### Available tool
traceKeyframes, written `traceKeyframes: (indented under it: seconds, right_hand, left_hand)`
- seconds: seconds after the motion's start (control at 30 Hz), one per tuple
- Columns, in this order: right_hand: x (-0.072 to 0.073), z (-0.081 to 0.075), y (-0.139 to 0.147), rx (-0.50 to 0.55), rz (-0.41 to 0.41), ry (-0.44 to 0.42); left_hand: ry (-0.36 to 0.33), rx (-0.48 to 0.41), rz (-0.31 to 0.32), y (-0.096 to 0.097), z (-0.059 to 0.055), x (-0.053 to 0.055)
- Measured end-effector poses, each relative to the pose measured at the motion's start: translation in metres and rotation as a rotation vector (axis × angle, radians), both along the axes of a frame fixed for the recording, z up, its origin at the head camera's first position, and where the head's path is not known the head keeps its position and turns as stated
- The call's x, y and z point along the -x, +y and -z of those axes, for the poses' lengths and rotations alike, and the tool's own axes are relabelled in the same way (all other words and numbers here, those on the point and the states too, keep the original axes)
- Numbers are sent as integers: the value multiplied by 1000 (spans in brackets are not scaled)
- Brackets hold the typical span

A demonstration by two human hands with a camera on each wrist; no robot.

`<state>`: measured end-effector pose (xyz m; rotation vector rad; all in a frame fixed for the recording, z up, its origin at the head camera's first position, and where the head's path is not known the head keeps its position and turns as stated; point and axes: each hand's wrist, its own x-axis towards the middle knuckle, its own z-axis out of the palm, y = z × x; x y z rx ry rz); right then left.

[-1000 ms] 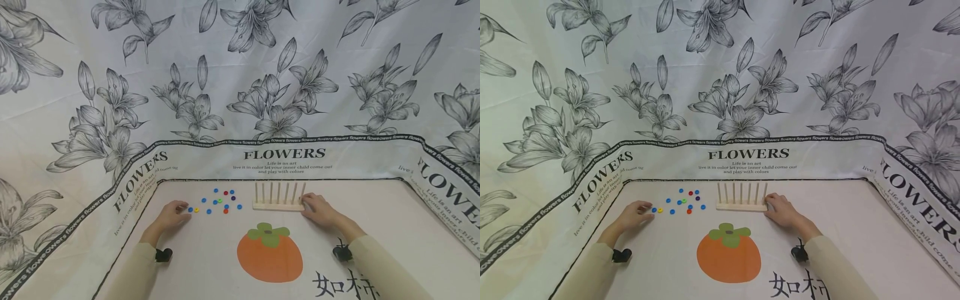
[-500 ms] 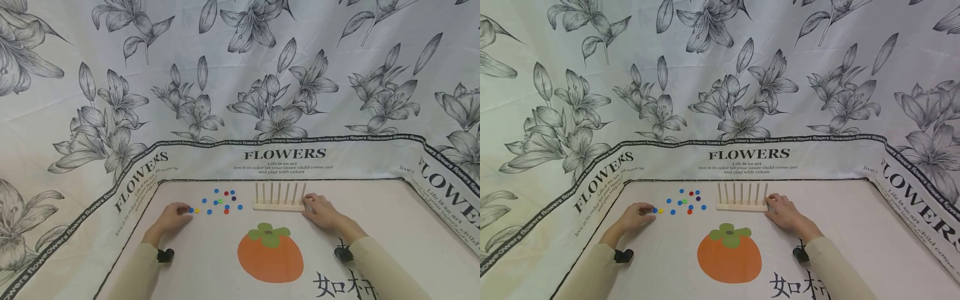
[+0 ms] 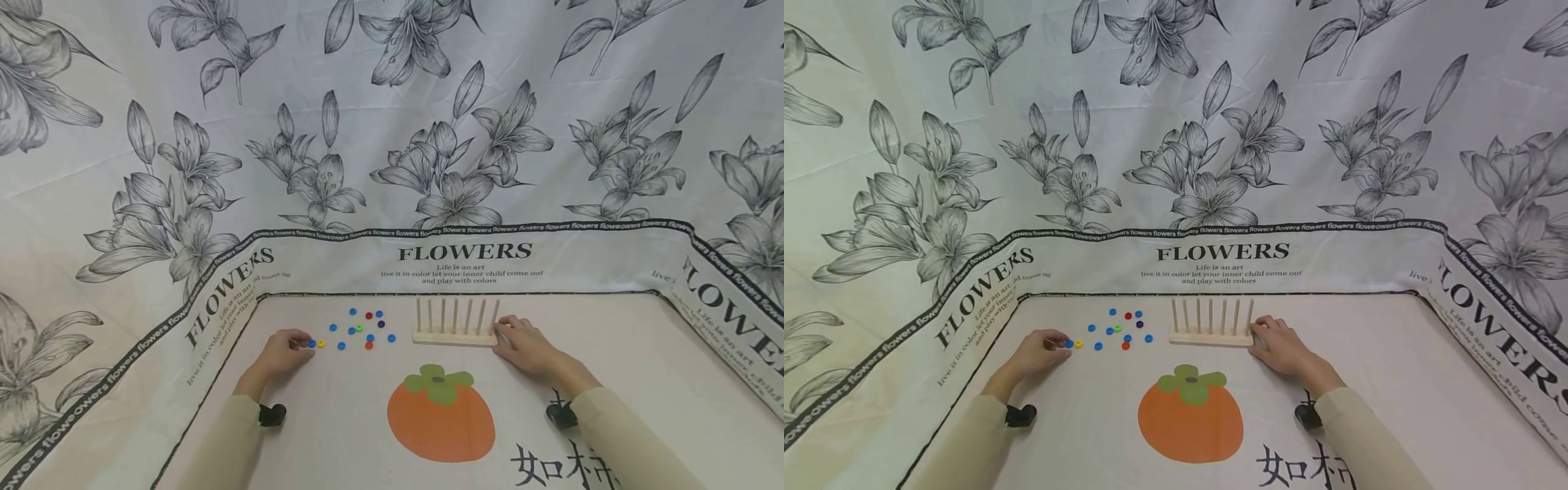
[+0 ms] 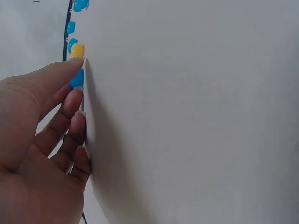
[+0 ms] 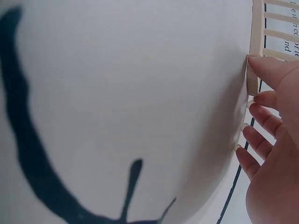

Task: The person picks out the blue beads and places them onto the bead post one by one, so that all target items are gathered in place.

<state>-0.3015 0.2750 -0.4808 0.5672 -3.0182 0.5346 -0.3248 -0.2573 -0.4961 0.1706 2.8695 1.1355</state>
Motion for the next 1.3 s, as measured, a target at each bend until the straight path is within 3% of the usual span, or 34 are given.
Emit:
traceKeyframes:
  seconds: [0.37,0.8,1.13,1.3]
  right_hand:
    - [-4,-1,1,-16,-19,36]
    - [-3,4,6,26,-37,60]
    - [-6,-1,3,46,-36,27]
    - [-6,1,3,60,-32,11]
  left_hand:
    - [-6,-8,-15,3,3,5]
    - [-31,-5,-2,7,-1,1]
    - [-31,12,-16,7,-3,-1]
    - [0,31,-22,2,0,-1]
